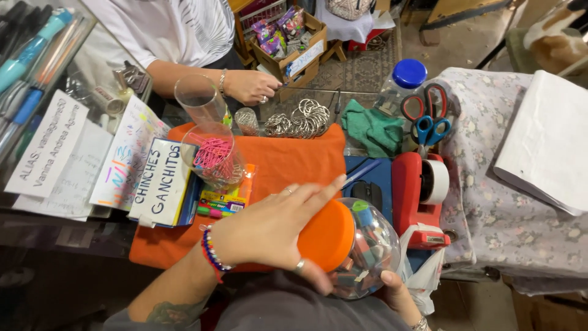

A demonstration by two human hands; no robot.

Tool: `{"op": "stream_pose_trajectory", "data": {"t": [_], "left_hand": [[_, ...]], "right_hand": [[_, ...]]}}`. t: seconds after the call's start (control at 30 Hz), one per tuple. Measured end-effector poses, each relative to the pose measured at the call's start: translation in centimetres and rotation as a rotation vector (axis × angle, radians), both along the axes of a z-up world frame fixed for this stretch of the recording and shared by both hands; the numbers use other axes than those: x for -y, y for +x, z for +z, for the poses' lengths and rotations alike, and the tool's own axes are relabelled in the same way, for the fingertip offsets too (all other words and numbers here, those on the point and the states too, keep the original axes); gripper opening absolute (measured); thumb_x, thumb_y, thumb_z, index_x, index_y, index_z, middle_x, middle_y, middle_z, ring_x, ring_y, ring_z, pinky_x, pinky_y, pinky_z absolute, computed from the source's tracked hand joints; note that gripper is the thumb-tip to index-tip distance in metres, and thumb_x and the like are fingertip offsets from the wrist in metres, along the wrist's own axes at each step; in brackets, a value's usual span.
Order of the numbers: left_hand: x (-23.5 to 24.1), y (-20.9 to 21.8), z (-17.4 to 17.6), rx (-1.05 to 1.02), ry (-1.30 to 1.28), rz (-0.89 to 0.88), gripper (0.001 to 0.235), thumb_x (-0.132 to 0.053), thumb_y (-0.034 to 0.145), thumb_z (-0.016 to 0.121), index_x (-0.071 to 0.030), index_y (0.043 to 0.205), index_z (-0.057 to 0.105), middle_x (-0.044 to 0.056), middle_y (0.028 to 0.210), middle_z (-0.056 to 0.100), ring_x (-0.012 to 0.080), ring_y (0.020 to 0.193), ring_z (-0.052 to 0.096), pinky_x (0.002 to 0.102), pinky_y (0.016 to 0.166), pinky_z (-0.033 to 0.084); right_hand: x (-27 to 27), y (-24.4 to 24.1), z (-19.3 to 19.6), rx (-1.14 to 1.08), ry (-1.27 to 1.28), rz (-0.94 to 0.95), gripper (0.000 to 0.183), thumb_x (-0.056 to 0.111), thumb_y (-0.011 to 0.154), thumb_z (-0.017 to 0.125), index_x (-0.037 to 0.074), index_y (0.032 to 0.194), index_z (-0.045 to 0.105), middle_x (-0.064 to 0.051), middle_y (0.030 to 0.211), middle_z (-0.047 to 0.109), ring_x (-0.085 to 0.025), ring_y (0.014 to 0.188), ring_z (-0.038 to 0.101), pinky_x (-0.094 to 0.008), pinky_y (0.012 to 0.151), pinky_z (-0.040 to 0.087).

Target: The person empties a clear plastic jar filled with small rectangular magnets onto an orange cloth on a table. They then pick up the magnets one by one and place them back into the jar. The person also briefly handles a green cloth and a computer mouse on the table.

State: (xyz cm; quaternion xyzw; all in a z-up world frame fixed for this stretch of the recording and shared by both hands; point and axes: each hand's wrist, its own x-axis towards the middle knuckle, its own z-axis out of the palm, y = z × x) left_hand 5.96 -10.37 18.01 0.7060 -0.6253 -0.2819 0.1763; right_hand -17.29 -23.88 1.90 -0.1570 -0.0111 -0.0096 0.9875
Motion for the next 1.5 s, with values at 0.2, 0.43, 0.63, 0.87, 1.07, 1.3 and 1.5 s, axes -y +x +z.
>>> {"op": "stream_pose_trajectory", "data": {"t": [0.2,0.43,0.63,0.87,1.07,1.3,1.5], "left_hand": [[0.7,1.5,-3.0,-0.175,-0.292,-0.266,0.123,-0.019,0.058,0.094,-0.014,0.160,0.025,0.021,0.161,0.029,0.0436,0.146,0.032,0.057,0.118,0.031],[0.3,0.3,-2.0,-0.079,-0.304,-0.107,0.107,-0.043,0.060,0.087,-0.004,0.148,0.040,0.017,0.136,0.051,0.0365,0.120,0.056,0.046,0.102,0.047],[-0.3,-0.4,-2.2,0.039,-0.394,-0.107,0.107,-0.042,0.058,0.092,-0.010,0.149,0.043,0.024,0.142,0.047,0.0440,0.128,0.048,0.051,0.109,0.042],[-1.4,0.3,-1.2,-0.160,-0.416,-0.063,0.096,-0.047,0.072,0.080,-0.001,0.147,0.040,0.018,0.131,0.055,0.0357,0.124,0.056,0.046,0.110,0.042],[-1.7,2.7,-4.7,-0.124,-0.561,0.034,0.095,-0.040,0.078,0.082,-0.003,0.152,0.035,0.020,0.145,0.048,0.0366,0.138,0.049,0.047,0.121,0.037],[1.1,5.7,-12.2,0.381,-0.085,0.491,0.113,-0.059,0.073,0.084,-0.018,0.162,0.028,0.019,0.145,0.041,0.0411,0.125,0.049,0.061,0.093,0.048],[0.9,1.2,-9.5,0.465,-0.301,0.452,0.072,-0.026,0.080,0.083,-0.012,0.141,0.048,0.026,0.160,0.031,0.0478,0.145,0.034,0.059,0.114,0.033]], "right_hand": [[-0.3,-0.9,-1.1,-0.141,-0.033,-0.095,0.087,0.036,0.094,0.083,0.018,0.157,0.026,-0.020,0.137,0.052,-0.047,0.121,0.061,-0.062,0.104,0.048],[-0.2,-1.0,-1.4,-0.168,-0.085,-0.181,0.077,0.033,0.090,0.083,0.014,0.151,0.039,-0.021,0.115,0.060,-0.050,0.112,0.065,-0.074,0.097,0.049],[-1.7,0.8,2.1,-0.065,-0.111,-0.223,0.084,0.038,0.092,0.073,0.000,0.153,0.030,-0.016,0.108,0.060,-0.038,0.103,0.062,-0.059,0.095,0.049],[-0.5,-0.6,-2.9,0.165,0.034,-0.273,0.080,0.014,0.109,0.078,0.004,0.162,0.019,-0.031,0.163,0.028,-0.051,0.148,0.036,-0.075,0.114,0.029],[-0.4,0.1,-3.1,-0.111,0.033,-0.339,0.070,0.028,0.105,0.070,0.007,0.157,0.028,-0.027,0.158,0.036,-0.047,0.143,0.041,-0.069,0.114,0.033],[0.2,0.5,-3.4,-0.576,-0.008,-0.499,0.063,0.049,0.100,0.055,0.014,0.151,0.041,-0.020,0.150,0.048,-0.041,0.137,0.048,-0.061,0.114,0.037],[0.8,0.1,-3.9,-0.964,-0.007,-0.647,0.068,0.064,0.095,0.043,0.019,0.146,0.051,-0.013,0.143,0.056,-0.035,0.131,0.053,-0.054,0.114,0.040]]}}
